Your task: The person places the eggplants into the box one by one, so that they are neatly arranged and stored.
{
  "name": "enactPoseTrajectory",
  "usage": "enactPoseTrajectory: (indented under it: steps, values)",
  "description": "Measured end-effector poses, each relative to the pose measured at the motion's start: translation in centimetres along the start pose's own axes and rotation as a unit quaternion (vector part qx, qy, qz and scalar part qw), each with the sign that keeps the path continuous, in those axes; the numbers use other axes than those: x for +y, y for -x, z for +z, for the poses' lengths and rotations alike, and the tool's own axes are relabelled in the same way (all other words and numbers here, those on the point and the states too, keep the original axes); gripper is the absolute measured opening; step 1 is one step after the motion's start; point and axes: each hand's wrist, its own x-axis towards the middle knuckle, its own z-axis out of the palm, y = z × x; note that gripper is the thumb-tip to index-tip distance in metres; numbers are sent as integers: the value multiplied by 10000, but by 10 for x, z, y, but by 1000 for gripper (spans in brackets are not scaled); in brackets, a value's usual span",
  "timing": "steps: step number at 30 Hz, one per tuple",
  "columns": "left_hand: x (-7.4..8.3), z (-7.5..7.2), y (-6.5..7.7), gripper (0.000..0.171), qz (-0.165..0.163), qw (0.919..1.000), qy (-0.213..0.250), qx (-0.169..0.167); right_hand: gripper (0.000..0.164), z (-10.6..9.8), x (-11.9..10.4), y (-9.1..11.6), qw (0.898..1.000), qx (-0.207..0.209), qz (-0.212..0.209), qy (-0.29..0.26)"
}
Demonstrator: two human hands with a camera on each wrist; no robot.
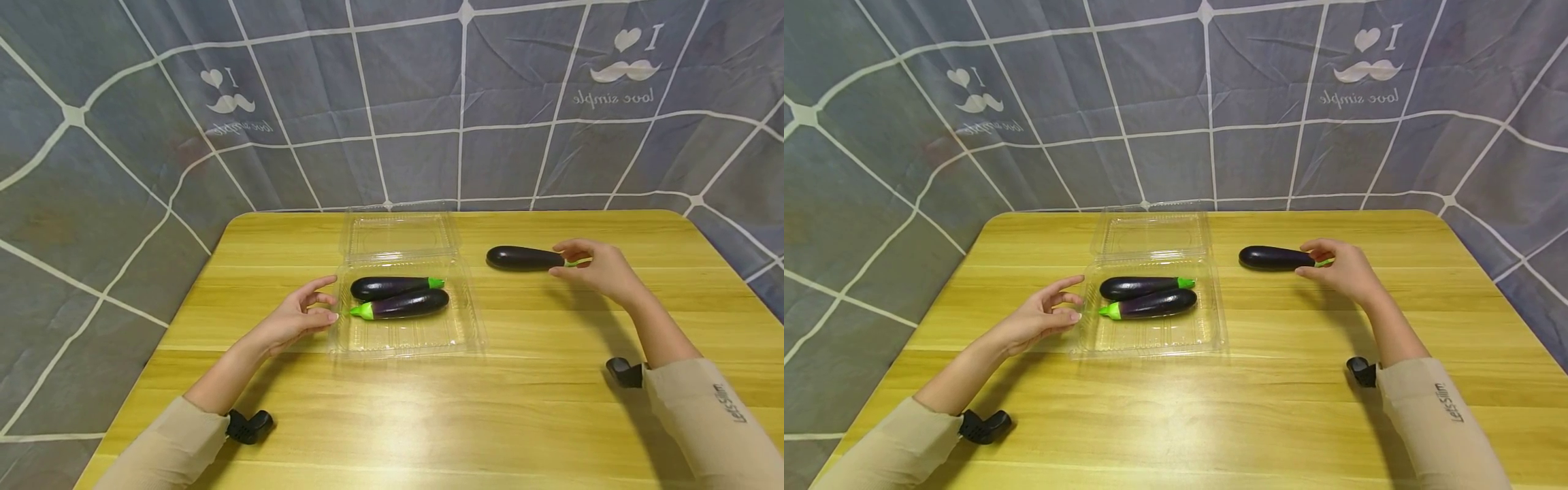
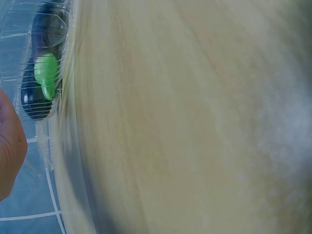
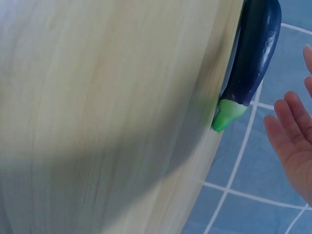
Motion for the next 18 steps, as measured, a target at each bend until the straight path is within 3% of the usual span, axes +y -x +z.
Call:
enactPoseTrajectory:
  steps: [18]
  values:
    - [0, 1, -1, 74, 2, 10000, 35, 24, 52, 2, 16, -16, 9999, -12, -72, 71]
